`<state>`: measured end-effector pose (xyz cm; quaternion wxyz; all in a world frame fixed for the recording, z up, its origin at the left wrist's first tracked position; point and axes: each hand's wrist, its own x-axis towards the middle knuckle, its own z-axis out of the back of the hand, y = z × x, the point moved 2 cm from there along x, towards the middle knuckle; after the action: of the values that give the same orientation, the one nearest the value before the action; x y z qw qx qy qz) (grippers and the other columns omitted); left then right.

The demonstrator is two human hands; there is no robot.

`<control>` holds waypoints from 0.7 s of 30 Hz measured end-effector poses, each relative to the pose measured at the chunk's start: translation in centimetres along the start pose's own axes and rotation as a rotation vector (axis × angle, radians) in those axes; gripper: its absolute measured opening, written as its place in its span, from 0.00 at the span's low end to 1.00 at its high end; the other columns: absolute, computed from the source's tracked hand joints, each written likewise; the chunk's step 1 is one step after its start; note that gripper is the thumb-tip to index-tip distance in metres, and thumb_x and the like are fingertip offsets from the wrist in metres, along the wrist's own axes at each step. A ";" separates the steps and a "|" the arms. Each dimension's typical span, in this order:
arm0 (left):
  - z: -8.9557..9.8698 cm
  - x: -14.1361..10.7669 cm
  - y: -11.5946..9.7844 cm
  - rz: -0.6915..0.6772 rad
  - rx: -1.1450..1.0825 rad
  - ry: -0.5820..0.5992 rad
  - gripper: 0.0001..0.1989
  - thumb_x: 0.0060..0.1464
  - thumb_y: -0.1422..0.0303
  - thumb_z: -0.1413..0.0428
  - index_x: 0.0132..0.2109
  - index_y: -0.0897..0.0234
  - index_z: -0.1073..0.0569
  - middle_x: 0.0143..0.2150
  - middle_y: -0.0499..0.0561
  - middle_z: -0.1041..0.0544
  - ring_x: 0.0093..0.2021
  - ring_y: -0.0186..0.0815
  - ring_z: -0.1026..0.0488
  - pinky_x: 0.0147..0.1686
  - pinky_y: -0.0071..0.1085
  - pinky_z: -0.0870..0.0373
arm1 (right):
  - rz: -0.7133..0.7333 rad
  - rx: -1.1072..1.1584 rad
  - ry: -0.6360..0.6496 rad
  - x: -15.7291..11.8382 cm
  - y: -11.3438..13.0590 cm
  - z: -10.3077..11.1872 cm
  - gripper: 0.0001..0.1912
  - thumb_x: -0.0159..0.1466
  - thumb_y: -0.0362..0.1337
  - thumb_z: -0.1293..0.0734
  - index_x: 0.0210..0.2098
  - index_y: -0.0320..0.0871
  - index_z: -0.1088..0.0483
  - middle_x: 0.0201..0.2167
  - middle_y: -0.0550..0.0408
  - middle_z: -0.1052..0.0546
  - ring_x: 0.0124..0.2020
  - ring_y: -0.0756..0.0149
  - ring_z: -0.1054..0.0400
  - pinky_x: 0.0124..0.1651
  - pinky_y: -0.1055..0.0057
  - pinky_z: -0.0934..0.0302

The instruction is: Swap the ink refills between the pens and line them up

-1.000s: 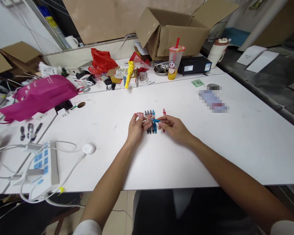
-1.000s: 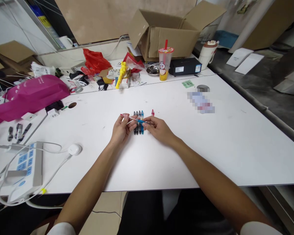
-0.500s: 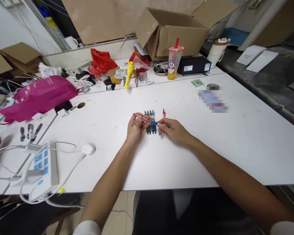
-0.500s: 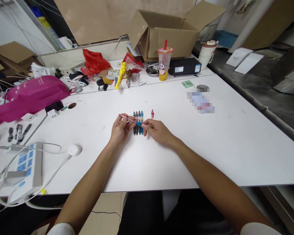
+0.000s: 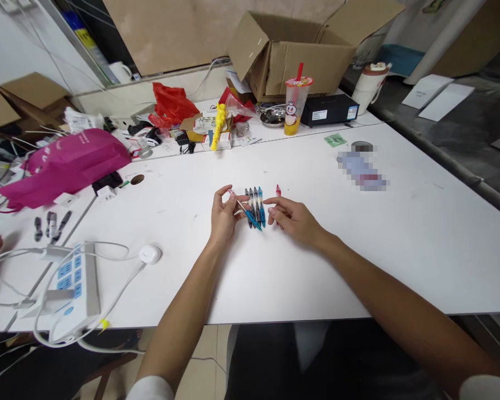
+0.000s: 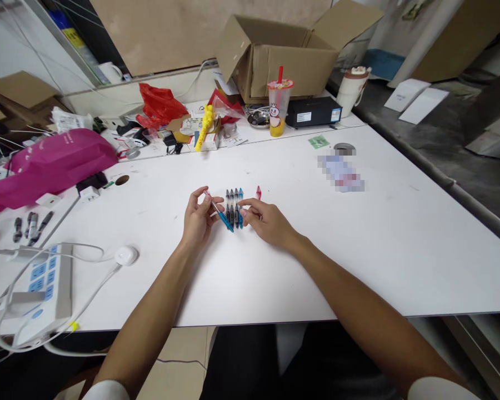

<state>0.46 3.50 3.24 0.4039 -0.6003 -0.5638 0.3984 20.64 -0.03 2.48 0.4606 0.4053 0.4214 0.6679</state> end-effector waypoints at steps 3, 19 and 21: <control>0.0 0.0 -0.2 0.007 0.018 0.032 0.23 0.58 0.56 0.34 0.53 0.56 0.33 0.41 0.51 0.16 0.33 0.35 0.20 0.32 0.28 0.27 | 0.018 -0.037 0.023 -0.1 0.1 -0.1 0.18 0.73 0.47 0.37 0.56 0.46 0.26 0.31 0.56 0.21 0.25 0.68 0.35 0.32 0.66 0.40; 0.1 0.1 0.7 0.102 0.141 0.053 0.32 0.60 0.57 0.34 0.65 0.63 0.34 0.55 0.64 0.18 0.44 0.43 0.17 0.33 0.31 0.23 | 0.559 -0.392 0.084 -1.0 0.8 -1.7 0.18 0.73 0.43 0.33 0.59 0.48 0.23 0.42 0.53 0.15 0.37 0.64 0.23 0.43 0.65 0.30; 0.2 0.1 0.7 0.097 0.153 0.036 0.30 0.61 0.59 0.35 0.65 0.62 0.33 0.60 0.65 0.21 0.49 0.44 0.17 0.36 0.31 0.22 | 0.556 -0.431 0.019 -0.7 0.5 -1.2 0.18 0.74 0.44 0.34 0.59 0.45 0.23 0.37 0.52 0.16 0.35 0.63 0.24 0.42 0.63 0.30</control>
<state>0.52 3.59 2.53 0.4387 -0.6013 -0.4946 0.4487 19.55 -1.00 2.51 0.3320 0.3918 0.1486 0.8451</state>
